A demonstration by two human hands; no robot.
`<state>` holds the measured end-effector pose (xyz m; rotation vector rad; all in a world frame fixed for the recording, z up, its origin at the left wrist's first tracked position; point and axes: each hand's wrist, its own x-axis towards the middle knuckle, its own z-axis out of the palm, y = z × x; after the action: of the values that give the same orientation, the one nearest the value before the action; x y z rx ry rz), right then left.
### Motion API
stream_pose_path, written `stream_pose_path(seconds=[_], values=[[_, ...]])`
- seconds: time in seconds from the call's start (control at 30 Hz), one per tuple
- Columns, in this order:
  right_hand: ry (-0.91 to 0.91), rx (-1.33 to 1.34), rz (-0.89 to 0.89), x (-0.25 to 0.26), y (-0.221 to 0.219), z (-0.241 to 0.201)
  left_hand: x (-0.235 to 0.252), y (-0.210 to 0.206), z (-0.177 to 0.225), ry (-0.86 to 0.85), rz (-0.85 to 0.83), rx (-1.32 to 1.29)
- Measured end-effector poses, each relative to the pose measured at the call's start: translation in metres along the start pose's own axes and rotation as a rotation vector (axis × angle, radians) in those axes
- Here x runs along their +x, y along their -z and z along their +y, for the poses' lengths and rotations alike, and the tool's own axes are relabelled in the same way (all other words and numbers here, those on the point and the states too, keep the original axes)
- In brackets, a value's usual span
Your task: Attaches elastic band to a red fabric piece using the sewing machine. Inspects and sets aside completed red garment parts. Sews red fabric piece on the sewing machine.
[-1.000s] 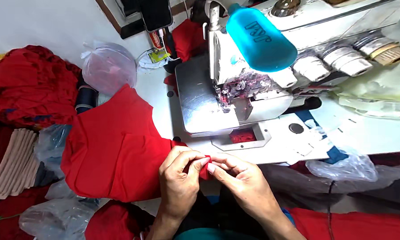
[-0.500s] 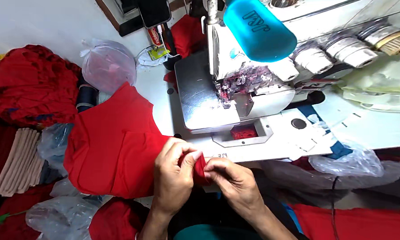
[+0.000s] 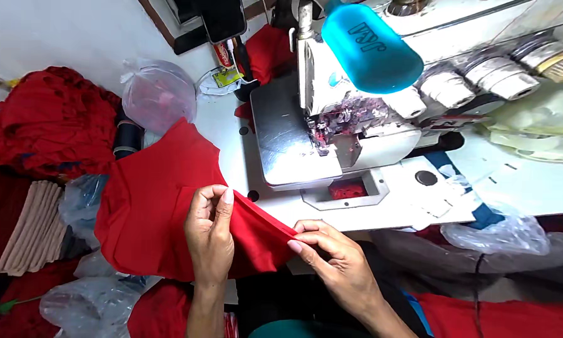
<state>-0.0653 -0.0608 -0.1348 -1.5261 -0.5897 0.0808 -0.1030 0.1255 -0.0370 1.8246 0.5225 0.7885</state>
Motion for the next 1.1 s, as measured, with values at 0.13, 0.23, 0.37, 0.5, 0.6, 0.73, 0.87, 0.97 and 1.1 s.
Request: stream_pose_path(seconds=[0.13, 0.23, 0.37, 0.5, 0.6, 0.73, 0.87, 0.97, 1.1], values=[[-0.032, 0.003, 0.069, -0.001, -0.002, -0.005, 0.0, 0.001, 0.002, -0.035, 0.022, -0.011], [-0.067, 0.028, 0.111, 0.0, -0.001, -0.012, 0.002, 0.0, 0.006, -0.077, 0.026, -0.024], [-0.125, 0.1, 0.19, 0.002, 0.0, -0.024, 0.01, -0.006, 0.021, -0.195, -0.009, -0.001], [-0.241, 0.241, 0.207, 0.009, 0.004, -0.038, 0.036, -0.026, 0.039, -0.462, -0.118, 0.161], [-0.389, 0.241, 0.123, 0.014, 0.014, -0.028, 0.053, -0.055, 0.029, -0.544, -0.189, 0.377], [-0.528, 0.18, 0.107, 0.014, 0.023, -0.009, 0.053, -0.086, -0.009, -0.529, -0.173, 0.522], [-0.494, 0.203, 0.127, 0.011, 0.025, -0.008, 0.042, -0.095, -0.014, -0.655, -0.037, 0.692], [-0.502, 0.228, 0.101, 0.003, 0.029, -0.015, 0.014, -0.098, -0.014, -0.665, -0.073, 0.768], [-0.531, 0.227, 0.048, -0.017, 0.047, -0.03, -0.026, -0.097, -0.018, -0.707, -0.205, 0.747]])
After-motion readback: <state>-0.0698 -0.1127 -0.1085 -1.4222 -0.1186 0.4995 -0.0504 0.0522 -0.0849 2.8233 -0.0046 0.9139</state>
